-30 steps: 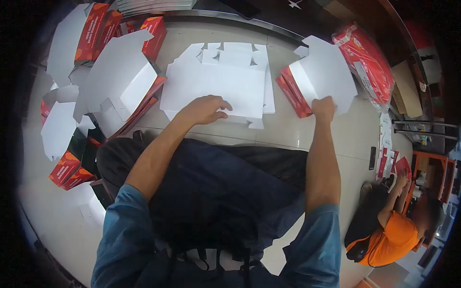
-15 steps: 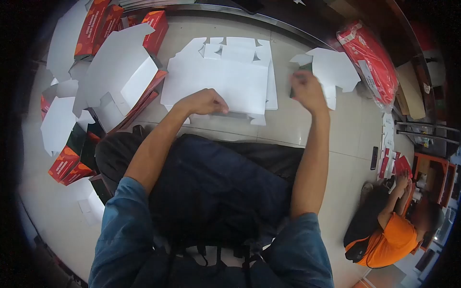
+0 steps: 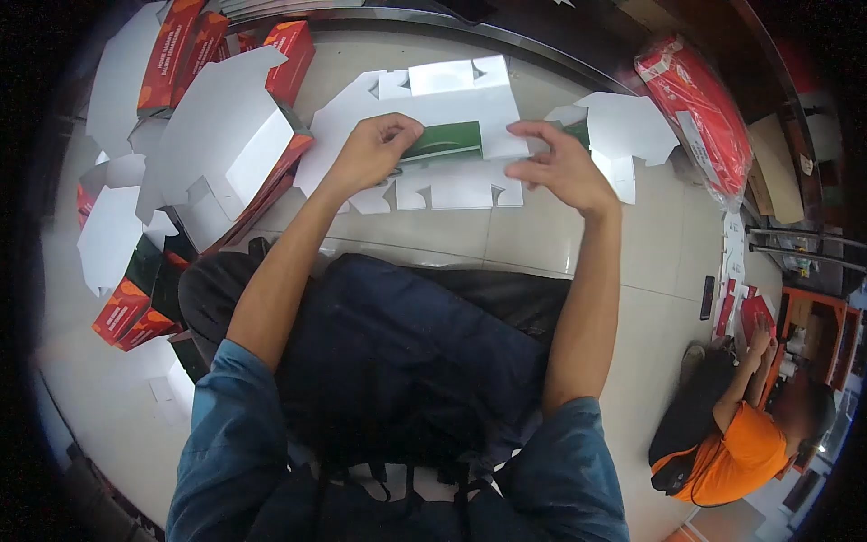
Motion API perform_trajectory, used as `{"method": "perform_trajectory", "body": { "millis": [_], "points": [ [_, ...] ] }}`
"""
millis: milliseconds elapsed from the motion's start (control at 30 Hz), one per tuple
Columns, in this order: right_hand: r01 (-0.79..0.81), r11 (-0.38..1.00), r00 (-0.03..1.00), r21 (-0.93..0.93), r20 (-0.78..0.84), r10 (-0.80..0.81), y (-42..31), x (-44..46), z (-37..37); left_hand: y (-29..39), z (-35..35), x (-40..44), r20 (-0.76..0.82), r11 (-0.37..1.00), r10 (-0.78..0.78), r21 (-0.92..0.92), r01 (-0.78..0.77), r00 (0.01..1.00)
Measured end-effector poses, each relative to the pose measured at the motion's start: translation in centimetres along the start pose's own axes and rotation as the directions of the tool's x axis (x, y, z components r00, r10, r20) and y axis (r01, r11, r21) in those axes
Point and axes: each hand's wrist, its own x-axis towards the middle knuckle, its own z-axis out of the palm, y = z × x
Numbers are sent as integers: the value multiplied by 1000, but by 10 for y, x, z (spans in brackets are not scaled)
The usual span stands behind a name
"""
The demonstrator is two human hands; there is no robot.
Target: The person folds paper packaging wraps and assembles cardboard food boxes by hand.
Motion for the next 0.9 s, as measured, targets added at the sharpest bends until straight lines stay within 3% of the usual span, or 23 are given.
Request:
{"method": "perform_trajectory", "body": {
  "millis": [67, 133, 167, 200, 267, 367, 467, 567, 667, 733, 767, 867, 900],
  "points": [
    [10, 1000, 985, -17, -174, -13, -9, 11, 23, -3, 5, 0, -31, 998, 63, -15, -63, 998],
    [30, 973, 932, -228, -345, -110, 4, 25, 34, -9, 12, 0, -107, 976, 216, 34, -214, 970],
    [50, 918, 900, -393, -380, -212, 9, 27, 36, -9, 13, -1, -84, 985, 166, 61, -161, 983],
    [42, 836, 858, -547, -409, -311, 9, 28, 40, -1, 11, -4, -63, 990, 114, 91, -108, 991],
    [26, 488, 775, -872, -291, -562, -12, 15, 51, 0, 10, -5, -38, 987, 92, 133, -87, 995],
    [393, 667, 897, -633, 103, -431, -12, 11, 68, -7, 16, -5, -10, 980, 137, 146, -134, 991],
    [156, 690, 985, -706, 161, -59, -23, 14, 93, 2, 16, -11, 18, 979, 114, 169, -116, 993],
    [10, 711, 978, -703, 155, 140, -20, 20, 104, 6, 18, -14, 31, 956, 154, 247, -157, 988],
    [53, 712, 952, -700, 250, 175, -10, 21, 110, 2, 20, -12, 2, 937, 232, 268, -224, 973],
    [133, 555, 978, -821, 198, 58, 16, 16, 120, 7, 19, -9, -83, 924, 325, 239, -298, 942],
    [161, 463, 984, -871, 180, -4, 28, 14, 123, 15, 16, -11, -108, 939, 287, 229, -257, 952],
    [199, 749, 970, -632, 234, -61, 17, 23, 90, 23, 5, -10, -102, 958, 259, 155, -242, 961],
    [127, 845, 974, -519, 228, -7, 6, 26, 70, 24, 1, -9, -79, 975, 217, 73, -211, 973]
  ]
}}
